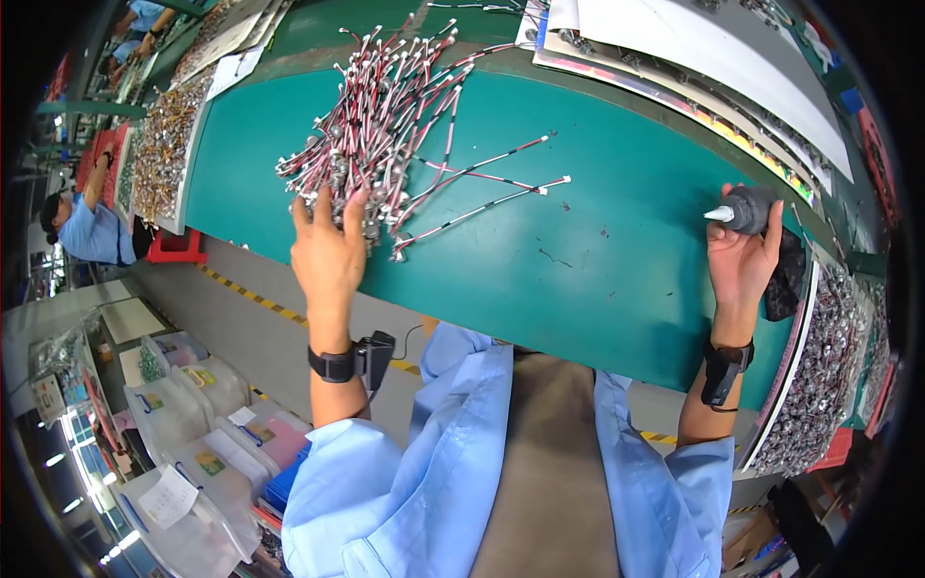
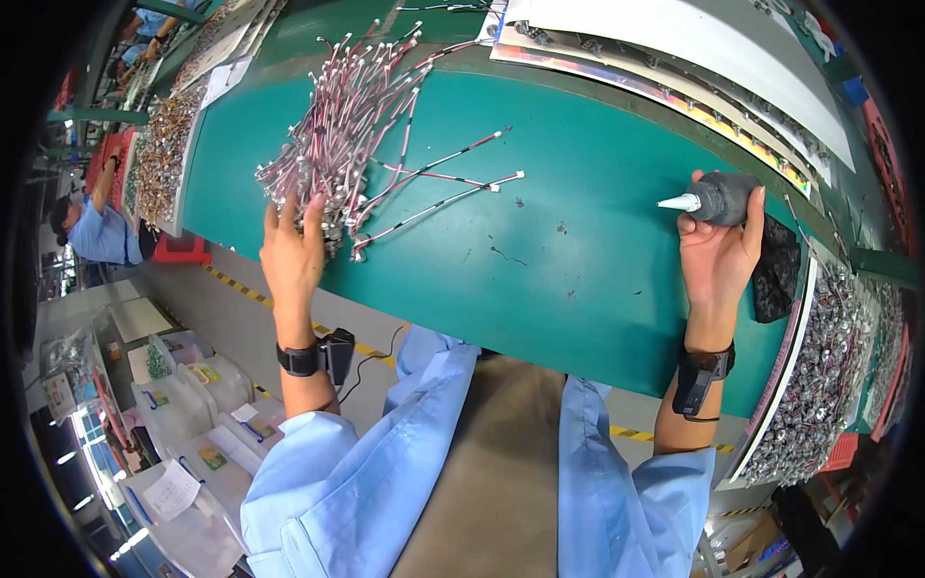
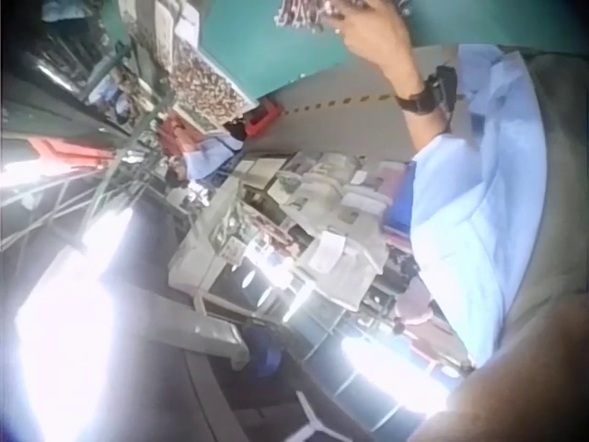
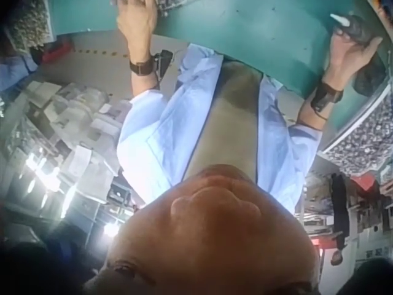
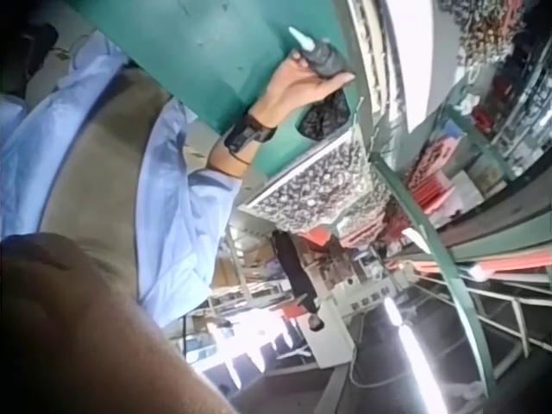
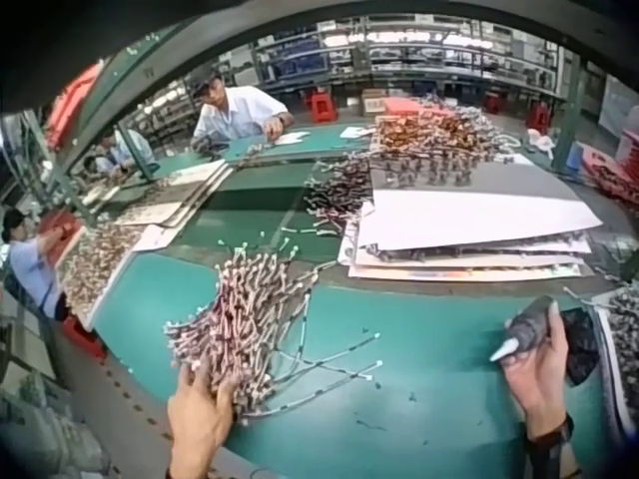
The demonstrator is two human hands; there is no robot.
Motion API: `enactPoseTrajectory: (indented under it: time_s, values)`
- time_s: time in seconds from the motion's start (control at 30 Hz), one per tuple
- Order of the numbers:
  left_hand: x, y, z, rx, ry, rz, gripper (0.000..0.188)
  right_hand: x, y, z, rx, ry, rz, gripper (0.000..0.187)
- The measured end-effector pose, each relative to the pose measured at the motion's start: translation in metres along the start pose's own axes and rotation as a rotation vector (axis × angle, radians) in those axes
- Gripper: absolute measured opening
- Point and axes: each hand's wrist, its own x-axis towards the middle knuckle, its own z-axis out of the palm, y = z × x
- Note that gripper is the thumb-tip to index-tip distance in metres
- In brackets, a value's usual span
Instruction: The person picks up a wire assembly from a pile, applies glue to the connector using a squeeze bottle, and places it onto a white board. This process is repeated for several wire assemblies.
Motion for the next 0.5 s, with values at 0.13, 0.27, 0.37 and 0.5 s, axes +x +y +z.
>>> enactPoseTrajectory:
  time_s: [0.13, 0.27, 0.37, 0.5]
  values:
    - [-0.014, 0.027, 0.002, 0.046, 0.011, 0.031, 0.06, 0.001, 0.0, -0.001, -0.014, 0.01, -0.005, 0.043]
    - [-0.022, 0.045, 0.0, -0.013, -0.069, 0.053, 0.058, 0.0, -0.002, -0.003, -0.024, -0.012, -0.017, 0.042]
    - [-0.025, 0.046, -0.003, -0.222, -0.041, 0.12, 0.056, 0.001, -0.003, -0.002, -0.027, -0.01, -0.021, 0.041]
    - [-0.032, 0.041, -0.006, -0.052, 0.142, 0.139, 0.049, 0.001, -0.004, -0.001, -0.039, 0.024, -0.044, 0.039]
